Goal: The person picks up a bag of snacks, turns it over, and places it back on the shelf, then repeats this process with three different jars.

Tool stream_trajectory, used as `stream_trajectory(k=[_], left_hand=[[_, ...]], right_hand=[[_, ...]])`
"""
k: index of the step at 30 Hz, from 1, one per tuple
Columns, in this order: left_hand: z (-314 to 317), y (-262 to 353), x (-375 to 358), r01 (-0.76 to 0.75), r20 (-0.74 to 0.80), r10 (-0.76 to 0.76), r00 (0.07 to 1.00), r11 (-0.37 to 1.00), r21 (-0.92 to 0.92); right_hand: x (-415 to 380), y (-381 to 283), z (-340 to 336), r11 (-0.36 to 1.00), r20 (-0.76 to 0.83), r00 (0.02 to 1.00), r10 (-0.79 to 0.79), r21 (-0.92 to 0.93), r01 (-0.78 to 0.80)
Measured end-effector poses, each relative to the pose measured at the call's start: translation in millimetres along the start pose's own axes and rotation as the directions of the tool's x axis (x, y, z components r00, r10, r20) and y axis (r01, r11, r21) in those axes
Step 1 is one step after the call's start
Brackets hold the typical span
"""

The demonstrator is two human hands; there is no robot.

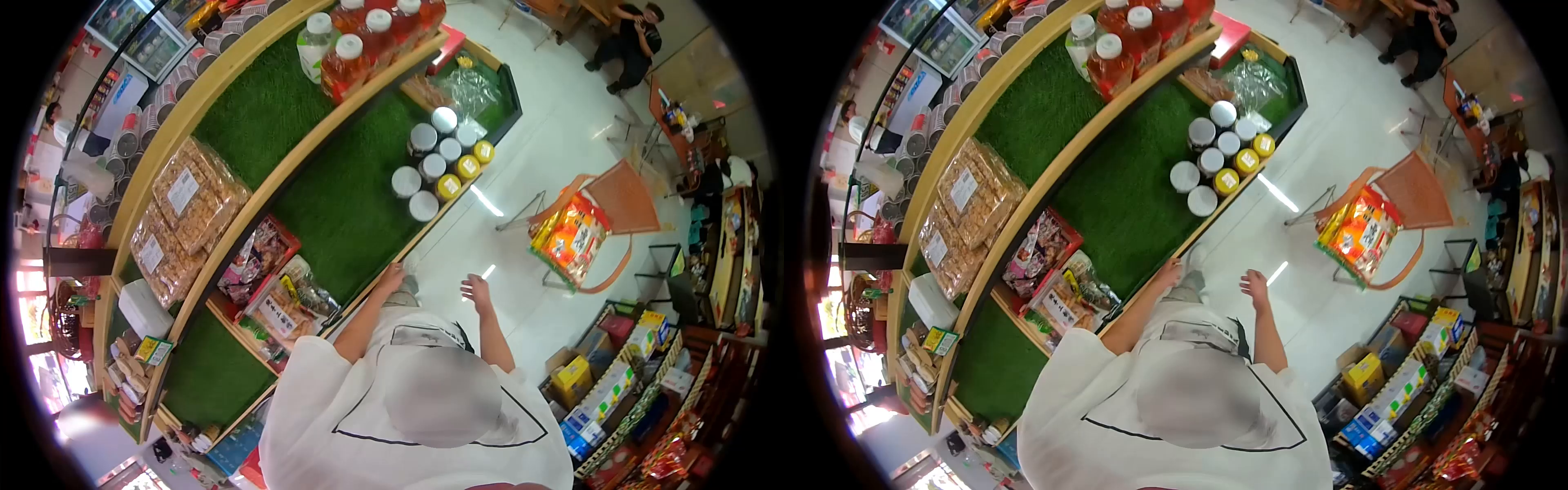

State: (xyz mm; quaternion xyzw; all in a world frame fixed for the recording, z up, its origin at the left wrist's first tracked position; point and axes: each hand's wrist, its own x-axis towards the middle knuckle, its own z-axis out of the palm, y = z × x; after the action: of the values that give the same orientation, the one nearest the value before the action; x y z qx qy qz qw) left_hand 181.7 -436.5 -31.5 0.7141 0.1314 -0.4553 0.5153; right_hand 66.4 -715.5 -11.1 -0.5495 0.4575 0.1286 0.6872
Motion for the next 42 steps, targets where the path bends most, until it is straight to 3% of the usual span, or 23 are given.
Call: stream_trajectory(k=[1, 4, 7, 8, 12, 14, 15, 17, 18, 19, 20, 21, 23, 24, 27, 29, 31, 33, 36, 38, 39, 40, 42], left_hand=[[1, 7, 21, 0.014, 0.009, -0.013, 1.000, 0.998, -0.055], [-8, -2, 94, 0.020, 0.111, -0.029, 0.993, 0.996, 0.081], [-11, 53, 65, -0.064, -0.093, 0.044, 0.995, 0.971, -0.231], [-14, 56, 78, -0.115, -0.108, 0.090, 0.990, 0.960, -0.254], [-4, 95, 91, -0.155, -0.301, 0.022, 0.953, 0.892, -0.425], [-6, 114, 93, -0.281, -0.322, 0.179, 0.930, 0.910, -0.306], [-5, 135, 92, -0.169, -0.300, 0.057, 0.952, 0.917, -0.362], [19, 100, 136, -0.523, -0.470, 0.466, 0.750, 0.852, 0.010], [22, 108, 141, -0.357, -0.348, 0.249, 0.904, 0.886, -0.295], [25, 116, 147, -0.117, -0.196, 0.011, 0.981, 0.832, -0.541], [40, 121, 147, -0.144, -0.342, -0.051, 0.938, 0.841, -0.521], [33, 145, 133, -0.066, -0.267, -0.105, 0.958, 0.824, -0.562], [42, 163, 125, -0.048, -0.369, -0.231, 0.900, 0.790, -0.611], [51, 151, 145, -0.125, -0.493, -0.177, 0.852, 0.846, -0.519], [66, 132, 179, -0.207, -0.659, -0.134, 0.740, 0.886, -0.414], [54, 156, 143, -0.212, -0.610, -0.149, 0.779, 0.852, -0.479], [57, 142, 147, -0.221, -0.640, -0.094, 0.763, 0.892, -0.394], [48, 149, 113, -0.249, -0.640, -0.101, 0.762, 0.866, -0.433], [43, 138, 95, -0.264, -0.695, -0.137, 0.706, 0.860, -0.437], [31, 140, 55, -0.373, -0.752, -0.074, 0.655, 0.834, -0.407], [25, 133, 33, -0.425, -0.782, -0.046, 0.622, 0.818, -0.386], [22, 118, 21, -0.542, -0.886, 0.069, 0.458, 0.812, -0.217], [4, 89, -25, -0.592, -0.933, 0.121, 0.340, 0.798, -0.112]], right_hand=[[11, -21, 13, 0.998, 0.020, 1.000, -0.013, -0.066, 0.014], [37, -70, 46, 0.966, 0.205, 0.978, 0.026, -0.255, 0.028], [77, -103, 68, 0.959, 0.243, 0.967, 0.073, -0.285, -0.001], [82, -112, 74, 0.961, 0.242, 0.966, 0.089, -0.276, -0.019], [124, -148, 99, 0.978, 0.244, 0.963, 0.109, -0.201, -0.060], [148, -152, 109, 0.981, 0.292, 0.947, 0.133, -0.176, -0.083], [162, -154, 113, 0.986, 0.339, 0.934, 0.110, -0.157, -0.060], [179, -149, 119, 0.992, 0.439, 0.893, 0.098, -0.112, -0.054], [186, -146, 120, 0.991, 0.434, 0.894, 0.111, -0.116, -0.067], [193, -147, 123, 0.990, 0.431, 0.895, 0.116, -0.118, -0.072], [198, -143, 122, 0.998, 0.471, 0.880, 0.057, -0.052, -0.037], [202, -139, 120, 1.000, 0.503, 0.864, 0.001, 0.019, -0.012], [197, -150, 125, 0.990, 0.475, 0.869, 0.139, -0.077, -0.116], [193, -147, 128, 0.986, 0.501, 0.850, 0.163, -0.118, -0.120], [184, -150, 137, 0.976, 0.517, 0.834, 0.194, -0.191, -0.109], [182, -146, 149, 0.948, 0.498, 0.822, 0.275, -0.285, -0.145], [180, -144, 157, 0.967, 0.507, 0.843, 0.178, -0.247, -0.056], [155, -147, 166, 0.983, 0.444, 0.895, 0.038, -0.176, 0.045], [113, -146, 176, 0.984, 0.545, 0.837, -0.055, -0.114, 0.139], [83, -131, 184, 0.981, 0.557, 0.823, -0.110, -0.071, 0.179], [73, -122, 187, 0.981, 0.592, 0.801, -0.082, -0.095, 0.170], [64, -114, 191, 0.979, 0.629, 0.776, -0.054, -0.121, 0.166], [17, -98, 208, 0.964, 0.677, 0.735, -0.034, -0.172, 0.204]])
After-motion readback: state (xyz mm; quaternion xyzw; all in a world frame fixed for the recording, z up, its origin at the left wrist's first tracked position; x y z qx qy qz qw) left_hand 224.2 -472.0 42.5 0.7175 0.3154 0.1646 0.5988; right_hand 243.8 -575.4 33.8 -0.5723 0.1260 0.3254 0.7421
